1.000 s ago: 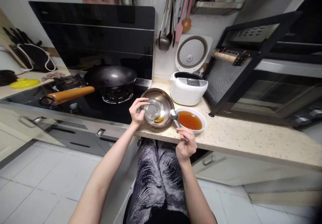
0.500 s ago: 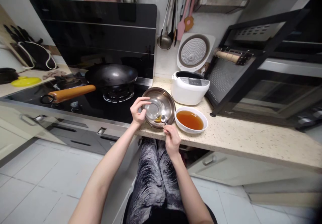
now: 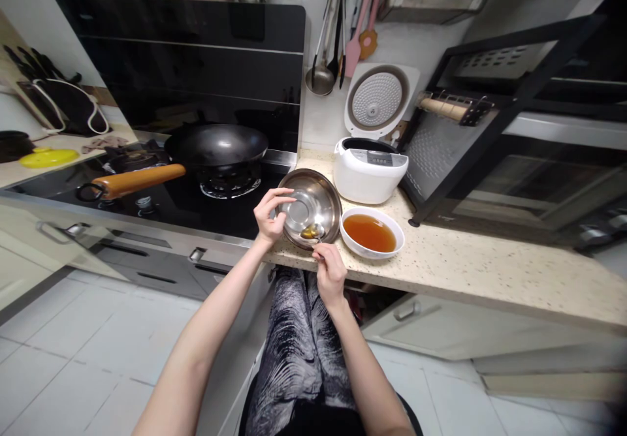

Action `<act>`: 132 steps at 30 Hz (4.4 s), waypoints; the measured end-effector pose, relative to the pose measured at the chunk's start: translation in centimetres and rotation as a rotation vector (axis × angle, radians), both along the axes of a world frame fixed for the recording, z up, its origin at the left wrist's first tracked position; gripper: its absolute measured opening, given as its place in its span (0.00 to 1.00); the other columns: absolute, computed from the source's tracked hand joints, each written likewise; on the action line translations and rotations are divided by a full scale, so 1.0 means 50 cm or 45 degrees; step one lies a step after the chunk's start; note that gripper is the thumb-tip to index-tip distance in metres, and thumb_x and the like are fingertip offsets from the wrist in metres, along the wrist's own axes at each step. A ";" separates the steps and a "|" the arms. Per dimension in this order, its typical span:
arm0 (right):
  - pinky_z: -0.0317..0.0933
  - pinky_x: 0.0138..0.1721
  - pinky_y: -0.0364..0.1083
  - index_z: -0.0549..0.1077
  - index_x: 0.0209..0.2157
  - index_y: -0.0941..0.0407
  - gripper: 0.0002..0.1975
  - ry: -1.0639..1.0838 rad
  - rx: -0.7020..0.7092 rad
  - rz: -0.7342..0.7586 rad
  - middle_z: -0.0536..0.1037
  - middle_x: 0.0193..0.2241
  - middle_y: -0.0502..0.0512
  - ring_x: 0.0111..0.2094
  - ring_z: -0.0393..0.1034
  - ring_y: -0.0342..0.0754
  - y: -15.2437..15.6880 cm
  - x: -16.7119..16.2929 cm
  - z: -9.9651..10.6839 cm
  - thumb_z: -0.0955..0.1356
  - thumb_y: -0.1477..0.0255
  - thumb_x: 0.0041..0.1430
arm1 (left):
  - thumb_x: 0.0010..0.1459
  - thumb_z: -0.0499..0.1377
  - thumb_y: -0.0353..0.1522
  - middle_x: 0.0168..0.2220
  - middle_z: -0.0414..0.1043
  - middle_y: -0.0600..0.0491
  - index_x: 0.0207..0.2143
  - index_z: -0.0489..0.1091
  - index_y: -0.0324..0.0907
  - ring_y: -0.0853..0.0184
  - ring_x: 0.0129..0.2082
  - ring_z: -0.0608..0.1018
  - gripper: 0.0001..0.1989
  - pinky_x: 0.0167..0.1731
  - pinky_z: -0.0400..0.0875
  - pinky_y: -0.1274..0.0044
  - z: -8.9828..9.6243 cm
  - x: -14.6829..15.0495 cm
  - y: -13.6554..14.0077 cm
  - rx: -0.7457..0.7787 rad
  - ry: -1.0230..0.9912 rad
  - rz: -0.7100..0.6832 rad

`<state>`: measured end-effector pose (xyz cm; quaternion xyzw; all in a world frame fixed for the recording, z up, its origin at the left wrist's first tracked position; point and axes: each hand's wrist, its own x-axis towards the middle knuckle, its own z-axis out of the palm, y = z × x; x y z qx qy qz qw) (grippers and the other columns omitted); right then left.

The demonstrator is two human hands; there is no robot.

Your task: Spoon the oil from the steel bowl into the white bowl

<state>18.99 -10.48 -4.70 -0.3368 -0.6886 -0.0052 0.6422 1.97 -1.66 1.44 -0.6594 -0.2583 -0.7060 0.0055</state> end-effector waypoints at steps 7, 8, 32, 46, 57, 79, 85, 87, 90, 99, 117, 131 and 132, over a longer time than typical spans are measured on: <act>0.71 0.39 0.45 0.76 0.40 0.55 0.10 0.002 -0.003 -0.027 0.78 0.34 0.55 0.37 0.75 0.46 -0.005 -0.009 -0.002 0.64 0.80 0.68 | 0.46 0.53 0.23 0.44 0.81 0.48 0.37 0.80 0.42 0.58 0.43 0.81 0.19 0.45 0.76 0.64 0.001 0.000 0.000 0.033 0.012 -0.044; 0.71 0.39 0.45 0.76 0.40 0.55 0.10 0.002 -0.007 -0.027 0.78 0.34 0.55 0.37 0.74 0.46 -0.006 -0.011 -0.003 0.64 0.81 0.68 | 0.46 0.53 0.23 0.44 0.81 0.48 0.37 0.80 0.42 0.58 0.44 0.81 0.19 0.45 0.76 0.64 0.001 0.000 0.000 0.036 0.016 -0.045; 0.73 0.39 0.46 0.79 0.42 0.54 0.12 0.102 0.007 -0.062 0.80 0.34 0.55 0.37 0.77 0.47 -0.004 -0.040 -0.027 0.64 0.81 0.66 | 0.48 0.53 0.25 0.44 0.80 0.47 0.36 0.79 0.42 0.58 0.43 0.80 0.17 0.45 0.76 0.64 0.004 0.008 -0.005 -0.004 0.045 0.004; 0.73 0.39 0.48 0.76 0.37 0.54 0.08 0.213 0.072 -0.061 0.82 0.34 0.55 0.37 0.78 0.48 -0.005 -0.026 -0.018 0.65 0.77 0.68 | 0.46 0.53 0.25 0.43 0.81 0.47 0.35 0.79 0.42 0.57 0.43 0.81 0.18 0.44 0.76 0.64 0.003 0.005 -0.005 -0.044 0.038 0.028; 0.72 0.40 0.49 0.76 0.38 0.53 0.08 0.183 0.084 -0.049 0.82 0.34 0.55 0.37 0.79 0.49 -0.011 0.000 0.009 0.65 0.77 0.68 | 0.46 0.53 0.25 0.43 0.81 0.47 0.36 0.79 0.42 0.57 0.43 0.80 0.18 0.45 0.76 0.64 0.001 0.004 -0.002 -0.018 0.019 -0.002; 0.74 0.39 0.51 0.75 0.37 0.53 0.07 0.364 0.131 -0.152 0.81 0.33 0.54 0.37 0.78 0.49 -0.023 0.065 0.069 0.65 0.74 0.70 | 0.49 0.53 0.26 0.43 0.80 0.47 0.35 0.79 0.42 0.56 0.44 0.80 0.16 0.44 0.76 0.64 0.001 0.002 -0.003 -0.073 0.040 0.046; 0.73 0.41 0.52 0.75 0.37 0.54 0.07 0.331 0.209 -0.274 0.80 0.33 0.54 0.38 0.78 0.50 -0.021 0.103 0.075 0.65 0.73 0.70 | 0.48 0.53 0.26 0.43 0.80 0.47 0.35 0.79 0.42 0.56 0.44 0.80 0.16 0.45 0.76 0.64 0.001 0.003 -0.003 -0.073 0.025 0.038; 0.73 0.41 0.52 0.76 0.37 0.54 0.07 0.313 0.221 -0.283 0.81 0.34 0.54 0.38 0.78 0.50 -0.019 0.112 0.073 0.66 0.74 0.69 | 0.48 0.53 0.26 0.43 0.80 0.47 0.36 0.79 0.42 0.56 0.44 0.80 0.17 0.45 0.76 0.64 0.000 0.003 -0.002 -0.061 0.018 0.028; 0.72 0.42 0.52 0.76 0.38 0.54 0.07 0.270 0.214 -0.296 0.81 0.35 0.54 0.39 0.78 0.50 -0.018 0.122 0.070 0.66 0.76 0.69 | 0.47 0.53 0.26 0.43 0.80 0.47 0.36 0.79 0.42 0.56 0.44 0.80 0.17 0.44 0.76 0.64 -0.001 0.002 -0.001 -0.049 0.012 0.021; 0.72 0.42 0.51 0.75 0.42 0.54 0.08 0.166 0.183 -0.319 0.80 0.34 0.54 0.39 0.77 0.49 -0.017 0.130 0.058 0.65 0.77 0.69 | 0.49 0.53 0.25 0.44 0.80 0.47 0.37 0.79 0.42 0.57 0.44 0.80 0.17 0.45 0.76 0.64 -0.002 0.000 0.000 -0.030 0.016 0.010; 0.71 0.39 0.52 0.73 0.52 0.54 0.20 -0.311 0.312 -0.230 0.80 0.39 0.59 0.40 0.74 0.52 -0.012 0.157 0.044 0.64 0.86 0.64 | 0.47 0.53 0.25 0.43 0.81 0.47 0.36 0.79 0.42 0.57 0.43 0.81 0.17 0.44 0.76 0.64 0.000 0.001 -0.001 -0.047 0.015 0.026; 0.72 0.38 0.50 0.76 0.42 0.52 0.10 0.198 0.231 -0.144 0.80 0.34 0.53 0.36 0.77 0.49 -0.049 0.079 0.054 0.65 0.80 0.67 | 0.46 0.53 0.25 0.43 0.81 0.48 0.36 0.79 0.42 0.57 0.44 0.81 0.18 0.45 0.76 0.64 0.001 0.001 -0.003 -0.051 0.013 0.018; 0.72 0.38 0.49 0.76 0.41 0.52 0.10 0.163 0.197 -0.092 0.80 0.34 0.53 0.36 0.77 0.48 -0.050 0.068 0.051 0.65 0.80 0.67 | 0.46 0.53 0.25 0.43 0.81 0.48 0.36 0.79 0.42 0.57 0.43 0.81 0.18 0.44 0.76 0.64 0.002 0.001 -0.003 -0.059 0.013 0.025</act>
